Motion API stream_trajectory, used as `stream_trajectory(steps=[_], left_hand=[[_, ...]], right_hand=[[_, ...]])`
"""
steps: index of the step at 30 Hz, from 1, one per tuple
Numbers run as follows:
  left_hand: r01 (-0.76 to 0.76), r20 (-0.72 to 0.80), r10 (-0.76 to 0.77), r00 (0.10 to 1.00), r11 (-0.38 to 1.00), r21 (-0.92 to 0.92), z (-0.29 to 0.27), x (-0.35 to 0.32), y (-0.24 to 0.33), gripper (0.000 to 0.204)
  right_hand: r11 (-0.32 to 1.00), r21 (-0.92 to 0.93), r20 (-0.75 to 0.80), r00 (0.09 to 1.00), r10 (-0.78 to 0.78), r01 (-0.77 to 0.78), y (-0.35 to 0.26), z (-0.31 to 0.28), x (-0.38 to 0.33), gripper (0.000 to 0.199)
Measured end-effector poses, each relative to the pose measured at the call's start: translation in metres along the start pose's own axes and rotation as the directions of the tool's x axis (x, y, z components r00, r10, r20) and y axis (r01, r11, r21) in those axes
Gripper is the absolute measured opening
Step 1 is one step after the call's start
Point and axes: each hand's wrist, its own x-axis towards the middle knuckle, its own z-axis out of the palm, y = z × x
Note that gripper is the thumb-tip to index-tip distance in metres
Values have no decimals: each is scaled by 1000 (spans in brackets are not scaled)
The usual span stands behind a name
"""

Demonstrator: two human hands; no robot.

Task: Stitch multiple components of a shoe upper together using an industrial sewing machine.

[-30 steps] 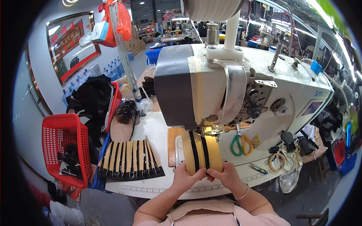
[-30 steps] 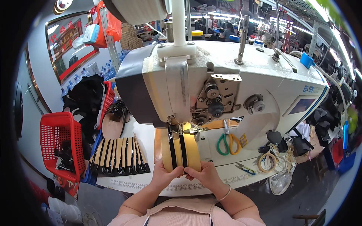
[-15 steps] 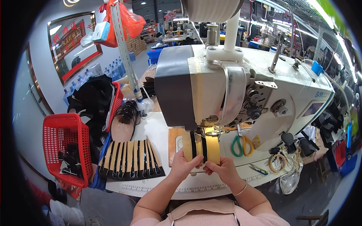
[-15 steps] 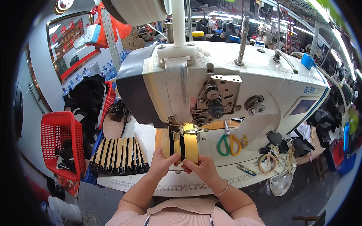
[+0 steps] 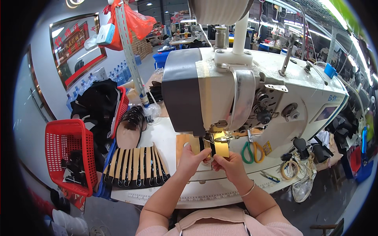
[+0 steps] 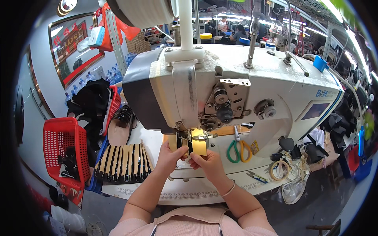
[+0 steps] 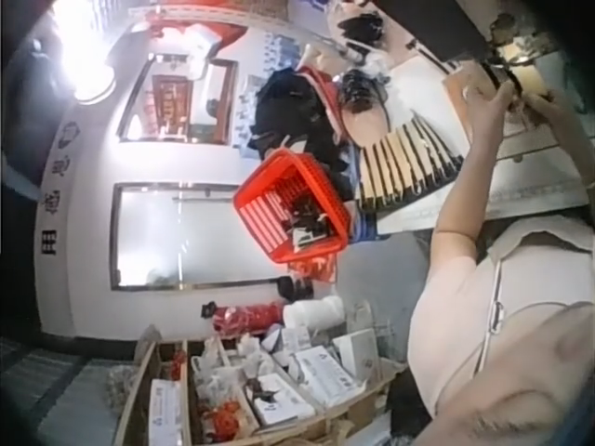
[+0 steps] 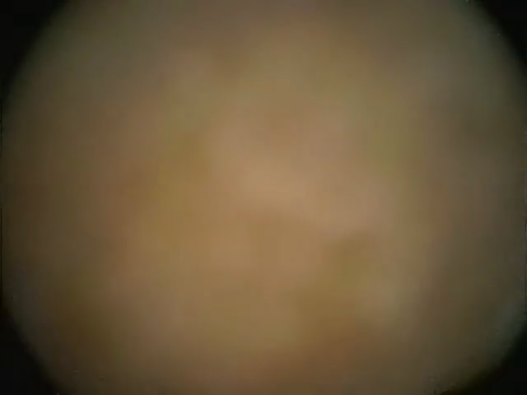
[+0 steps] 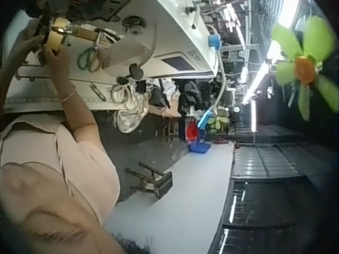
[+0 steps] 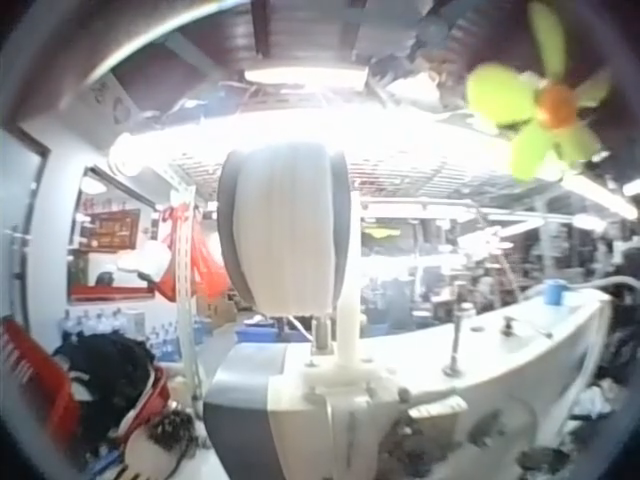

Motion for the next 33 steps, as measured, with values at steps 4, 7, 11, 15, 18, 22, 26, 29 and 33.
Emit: stream_trajectory(steps=[4, 7, 11, 15, 18, 22, 26, 29, 33], left_hand=[[-7, -27, 6, 1000, 999, -44, 1, 9, 0, 18], [-4, -37, 2, 999, 998, -56, -3, 18, -2, 21], [-17, -55, 10, 998, 991, -134, -5, 29, -6, 25], [-2, -29, -2, 1000, 989, -145, -11, 45, -11, 30], [-16, -25, 13, 1000, 992, -127, -16, 52, -18, 30], [109, -111, -148, 983, 947, -302, -26, 61, -21, 31], [221, -4, -248, 969, 870, -440, -31, 78, -40, 30], [178, 119, -135, 984, 827, -533, -23, 81, -41, 28], [-122, -52, 113, 992, 798, -590, -15, 97, -13, 28]], right_hand=[[1000, 31, -49, 999, -3, 5, -2, 6, 4, 13], [998, 67, -58, 998, -14, 18, 0, 6, 5, 12], [997, 72, -34, 999, 8, -6, 11, -3, 0, 13], [995, 88, -70, 996, 63, -57, 20, -14, -7, 11], [991, 106, -71, 994, 87, -79, 27, -23, -10, 10], [986, 94, -56, 988, 141, -135, 35, -29, -15, 13], [981, 47, -142, 971, 193, -188, 47, -42, -28, 13], [974, 24, -203, 953, 226, -226, 60, -61, -37, 13], [974, 71, -227, 948, 224, -213, 68, -73, -45, 13]])
